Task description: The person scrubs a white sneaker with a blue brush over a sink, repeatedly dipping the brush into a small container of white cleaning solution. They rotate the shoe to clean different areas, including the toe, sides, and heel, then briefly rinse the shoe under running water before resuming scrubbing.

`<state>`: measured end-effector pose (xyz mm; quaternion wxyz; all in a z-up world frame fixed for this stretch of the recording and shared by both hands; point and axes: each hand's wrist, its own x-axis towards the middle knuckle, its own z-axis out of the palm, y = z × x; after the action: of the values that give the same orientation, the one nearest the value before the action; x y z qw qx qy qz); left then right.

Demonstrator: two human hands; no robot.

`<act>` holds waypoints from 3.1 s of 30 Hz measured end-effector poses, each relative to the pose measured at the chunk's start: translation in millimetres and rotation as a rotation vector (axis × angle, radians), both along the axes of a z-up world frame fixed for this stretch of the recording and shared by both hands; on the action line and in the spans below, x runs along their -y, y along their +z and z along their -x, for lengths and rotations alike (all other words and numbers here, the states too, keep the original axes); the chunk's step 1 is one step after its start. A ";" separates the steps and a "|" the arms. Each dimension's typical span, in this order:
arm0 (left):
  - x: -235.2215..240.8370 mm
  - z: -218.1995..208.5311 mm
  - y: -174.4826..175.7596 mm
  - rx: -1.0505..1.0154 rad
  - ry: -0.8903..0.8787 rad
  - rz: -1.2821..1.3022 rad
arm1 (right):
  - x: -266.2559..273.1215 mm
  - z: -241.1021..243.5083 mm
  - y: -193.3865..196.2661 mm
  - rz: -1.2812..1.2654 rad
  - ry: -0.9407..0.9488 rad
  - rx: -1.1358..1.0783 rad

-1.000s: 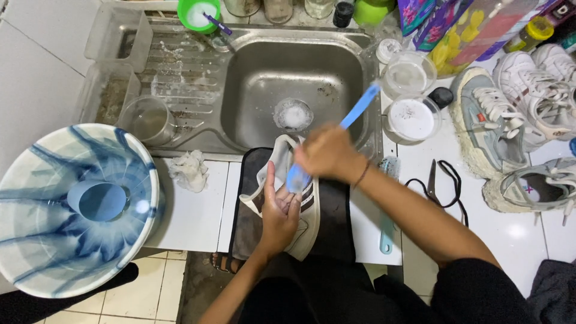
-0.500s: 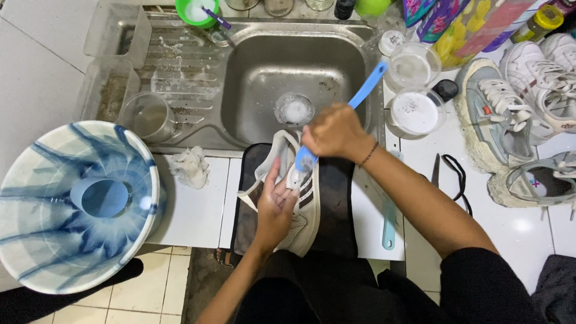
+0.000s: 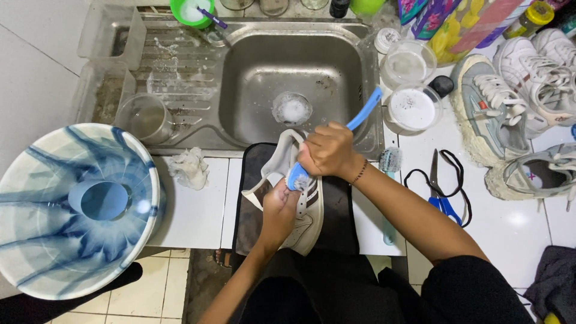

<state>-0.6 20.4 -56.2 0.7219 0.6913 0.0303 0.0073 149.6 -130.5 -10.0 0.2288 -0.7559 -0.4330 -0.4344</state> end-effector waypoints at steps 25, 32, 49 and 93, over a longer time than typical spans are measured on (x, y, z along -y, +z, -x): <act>12.3 -2.0 65.9 -0.026 0.005 0.093 | 36.9 2.5 40.1 0.112 -0.139 -0.029; 12.3 -9.6 57.8 -0.119 0.116 -0.094 | 50.3 -9.6 22.5 -0.064 -0.193 -0.166; 10.1 -10.9 56.9 -0.156 0.007 0.066 | 34.4 14.9 33.6 0.114 -0.232 0.022; -35.1 -30.1 25.9 -0.330 -0.076 0.767 | 0.9 17.7 35.1 0.166 -0.269 0.089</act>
<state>29.5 55.5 -30.3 0.9121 0.3651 0.1208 -0.1420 131.9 -131.4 25.1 0.0856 -0.8035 -0.3719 -0.4568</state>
